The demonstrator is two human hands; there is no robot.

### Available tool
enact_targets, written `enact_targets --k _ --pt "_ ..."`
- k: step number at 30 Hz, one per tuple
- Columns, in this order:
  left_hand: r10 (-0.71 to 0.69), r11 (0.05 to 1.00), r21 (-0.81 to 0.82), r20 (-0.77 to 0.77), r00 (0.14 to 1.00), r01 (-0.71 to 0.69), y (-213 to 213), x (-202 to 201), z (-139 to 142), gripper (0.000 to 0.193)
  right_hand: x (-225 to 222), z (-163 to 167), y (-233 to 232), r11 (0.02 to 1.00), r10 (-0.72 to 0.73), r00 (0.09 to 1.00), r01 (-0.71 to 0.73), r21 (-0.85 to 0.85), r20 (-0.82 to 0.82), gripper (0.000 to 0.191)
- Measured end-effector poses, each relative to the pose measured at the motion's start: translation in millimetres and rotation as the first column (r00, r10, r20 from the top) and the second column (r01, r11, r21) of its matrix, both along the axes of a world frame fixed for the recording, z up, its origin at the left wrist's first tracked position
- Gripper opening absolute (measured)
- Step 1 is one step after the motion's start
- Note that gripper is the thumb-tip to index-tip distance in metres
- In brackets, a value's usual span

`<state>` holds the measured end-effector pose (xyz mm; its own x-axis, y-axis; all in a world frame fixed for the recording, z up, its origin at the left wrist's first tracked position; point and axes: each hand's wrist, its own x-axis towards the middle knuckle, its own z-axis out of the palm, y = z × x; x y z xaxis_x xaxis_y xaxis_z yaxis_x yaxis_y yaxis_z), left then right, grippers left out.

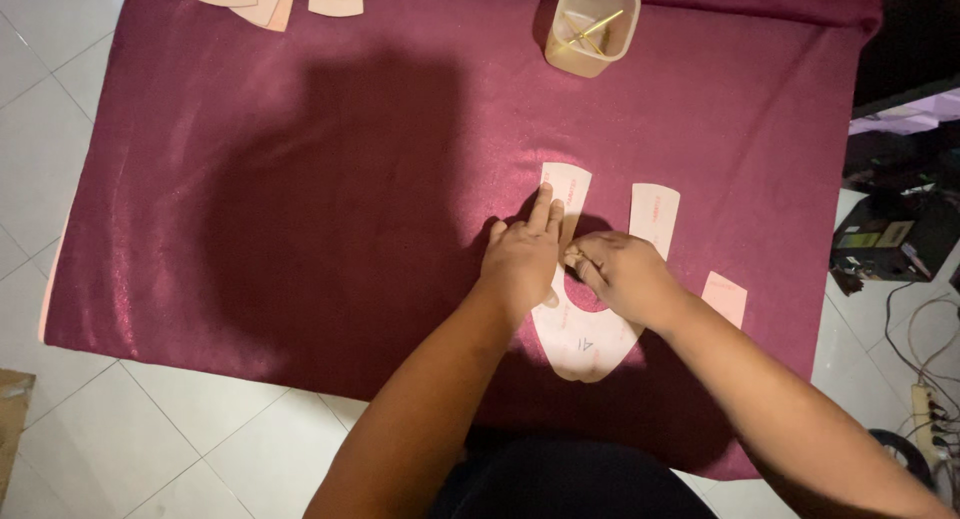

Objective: The person places a U-shaped paper pattern on a maroon fabric and uses a small stick to trace its outline. They then reposition the pattern and repeat the tracing process on a different section of the fabric.

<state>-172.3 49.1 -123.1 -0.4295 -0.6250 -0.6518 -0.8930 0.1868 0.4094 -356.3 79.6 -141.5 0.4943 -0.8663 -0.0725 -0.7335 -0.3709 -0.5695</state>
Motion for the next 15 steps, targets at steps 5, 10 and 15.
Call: enact_targets --k 5,10,15 --pt "0.041 0.999 0.004 -0.028 0.999 -0.041 4.2 0.5 -0.9 0.141 -9.1 -8.6 -45.7 0.965 -0.252 0.965 0.246 -0.087 -0.07 0.014" --pt "0.056 0.998 0.008 -0.025 0.998 -0.055 6.2 -0.9 -2.1 0.141 -16.8 -10.6 -64.5 0.941 -0.304 0.953 0.296 -0.165 -0.019 0.017" --pt "0.059 0.998 0.0 -0.042 0.997 -0.059 7.5 0.7 -1.8 0.142 -16.7 -8.2 -54.6 0.947 -0.288 0.957 0.289 -0.14 0.028 0.015"
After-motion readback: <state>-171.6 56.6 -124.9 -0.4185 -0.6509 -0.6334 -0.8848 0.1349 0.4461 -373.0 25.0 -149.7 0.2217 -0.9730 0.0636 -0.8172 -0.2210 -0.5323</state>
